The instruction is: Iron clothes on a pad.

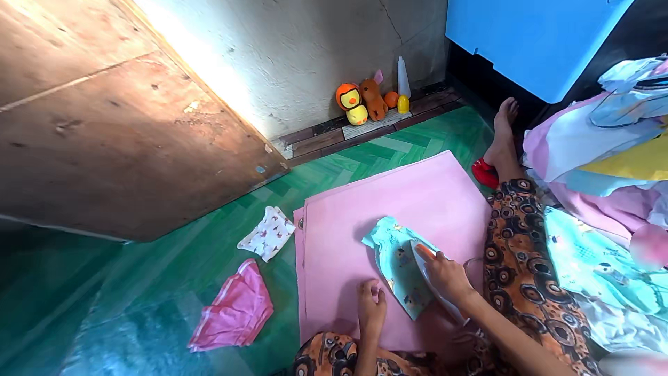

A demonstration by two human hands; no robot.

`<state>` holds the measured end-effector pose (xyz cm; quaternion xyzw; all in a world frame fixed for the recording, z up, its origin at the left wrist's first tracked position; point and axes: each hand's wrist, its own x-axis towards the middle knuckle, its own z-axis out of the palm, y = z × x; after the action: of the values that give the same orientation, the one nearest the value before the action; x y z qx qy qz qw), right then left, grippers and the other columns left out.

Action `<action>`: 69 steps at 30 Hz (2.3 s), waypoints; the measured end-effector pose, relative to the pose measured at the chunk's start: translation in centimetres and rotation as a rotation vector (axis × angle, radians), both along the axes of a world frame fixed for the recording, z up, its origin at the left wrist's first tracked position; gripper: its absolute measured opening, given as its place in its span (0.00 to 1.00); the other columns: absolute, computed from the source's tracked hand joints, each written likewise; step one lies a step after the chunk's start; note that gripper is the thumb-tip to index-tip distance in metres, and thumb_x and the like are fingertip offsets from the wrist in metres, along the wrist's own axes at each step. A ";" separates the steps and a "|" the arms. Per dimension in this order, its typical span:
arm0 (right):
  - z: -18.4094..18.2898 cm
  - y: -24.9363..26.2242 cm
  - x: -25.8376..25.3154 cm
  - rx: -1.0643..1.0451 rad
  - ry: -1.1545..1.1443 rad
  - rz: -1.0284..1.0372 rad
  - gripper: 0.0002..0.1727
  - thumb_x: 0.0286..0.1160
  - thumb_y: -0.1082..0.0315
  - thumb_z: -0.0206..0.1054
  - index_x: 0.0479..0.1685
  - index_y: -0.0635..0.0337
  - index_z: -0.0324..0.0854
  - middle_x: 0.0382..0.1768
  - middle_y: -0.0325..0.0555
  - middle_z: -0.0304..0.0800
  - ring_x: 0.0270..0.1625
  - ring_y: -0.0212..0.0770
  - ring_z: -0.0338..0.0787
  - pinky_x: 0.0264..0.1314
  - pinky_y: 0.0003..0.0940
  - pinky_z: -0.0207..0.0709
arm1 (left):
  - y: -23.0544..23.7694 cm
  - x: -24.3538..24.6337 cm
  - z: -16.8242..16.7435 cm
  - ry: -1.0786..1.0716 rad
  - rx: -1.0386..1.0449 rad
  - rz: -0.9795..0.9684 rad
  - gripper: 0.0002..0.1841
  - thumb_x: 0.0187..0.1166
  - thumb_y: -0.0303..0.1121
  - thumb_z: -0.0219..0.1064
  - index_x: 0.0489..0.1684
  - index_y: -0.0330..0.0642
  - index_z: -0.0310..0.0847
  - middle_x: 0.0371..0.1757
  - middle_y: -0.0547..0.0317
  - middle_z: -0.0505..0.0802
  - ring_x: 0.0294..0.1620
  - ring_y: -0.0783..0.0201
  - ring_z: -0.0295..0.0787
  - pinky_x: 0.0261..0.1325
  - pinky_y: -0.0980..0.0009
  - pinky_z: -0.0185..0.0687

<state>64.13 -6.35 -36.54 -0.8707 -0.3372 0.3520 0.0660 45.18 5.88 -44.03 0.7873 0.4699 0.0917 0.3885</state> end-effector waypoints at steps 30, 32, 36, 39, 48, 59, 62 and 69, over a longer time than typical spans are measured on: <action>0.4 3.5 -3.0 0.006 0.018 0.078 0.33 0.93 0.60 0.49 0.97 0.29 0.51 0.76 0.71 0.75 0.62 0.71 0.88 0.62 0.65 0.81 | -0.2 -0.1 0.7 0.017 -0.035 0.011 0.17 0.81 0.27 0.65 0.65 0.31 0.83 0.71 0.32 0.81 0.58 0.47 0.88 0.61 0.56 0.86; 0.2 2.3 -3.7 0.003 0.001 0.076 0.33 0.94 0.60 0.49 0.96 0.28 0.51 0.74 0.71 0.76 0.61 0.70 0.89 0.60 0.64 0.82 | -0.1 -0.1 0.6 0.010 -0.041 0.008 0.17 0.80 0.27 0.65 0.65 0.31 0.83 0.71 0.33 0.81 0.58 0.47 0.88 0.61 0.56 0.86; 0.1 2.6 -3.8 -0.010 -0.013 0.077 0.33 0.94 0.59 0.48 0.96 0.27 0.51 0.73 0.69 0.78 0.60 0.69 0.89 0.59 0.63 0.82 | -0.1 0.0 0.4 0.002 -0.035 0.008 0.17 0.79 0.27 0.65 0.65 0.31 0.83 0.70 0.32 0.81 0.58 0.47 0.88 0.62 0.55 0.85; 0.4 4.6 -2.8 0.007 0.003 0.074 0.32 0.94 0.60 0.48 0.96 0.28 0.51 0.75 0.69 0.76 0.63 0.69 0.88 0.62 0.65 0.81 | -0.2 -0.1 0.5 0.012 -0.031 0.007 0.17 0.80 0.27 0.65 0.65 0.31 0.83 0.70 0.32 0.81 0.60 0.46 0.88 0.62 0.55 0.85; 0.4 3.0 -3.7 -0.014 0.006 0.088 0.32 0.93 0.59 0.48 0.96 0.26 0.51 0.75 0.69 0.76 0.61 0.70 0.89 0.61 0.65 0.82 | -0.3 -0.1 0.5 -0.005 -0.032 0.018 0.17 0.79 0.26 0.65 0.64 0.30 0.83 0.70 0.33 0.82 0.62 0.47 0.87 0.65 0.56 0.84; 0.9 5.6 -2.8 0.011 0.026 0.084 0.32 0.95 0.59 0.47 0.96 0.29 0.51 0.77 0.69 0.75 0.63 0.70 0.88 0.63 0.64 0.81 | 0.0 -0.2 0.2 0.017 -0.025 0.004 0.17 0.79 0.26 0.66 0.64 0.30 0.83 0.69 0.32 0.82 0.64 0.46 0.86 0.66 0.55 0.84; 0.5 4.6 -3.4 0.013 0.046 0.097 0.32 0.94 0.58 0.48 0.96 0.28 0.51 0.76 0.70 0.75 0.64 0.70 0.88 0.64 0.65 0.80 | 0.0 -0.2 -0.1 0.005 -0.009 0.002 0.17 0.78 0.26 0.66 0.63 0.30 0.83 0.68 0.33 0.83 0.62 0.46 0.87 0.65 0.55 0.84; -0.2 1.7 -7.1 0.012 0.032 0.141 0.33 0.93 0.63 0.50 0.96 0.28 0.52 0.72 0.71 0.78 0.58 0.71 0.90 0.57 0.65 0.83 | -0.2 0.1 0.5 0.056 -0.004 -0.003 0.18 0.79 0.27 0.65 0.66 0.31 0.83 0.71 0.33 0.82 0.68 0.45 0.85 0.69 0.54 0.82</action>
<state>57.00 -4.65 -36.78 -0.8385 -0.3987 0.3678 0.0516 45.27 5.73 -43.52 0.7896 0.4796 0.0681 0.3767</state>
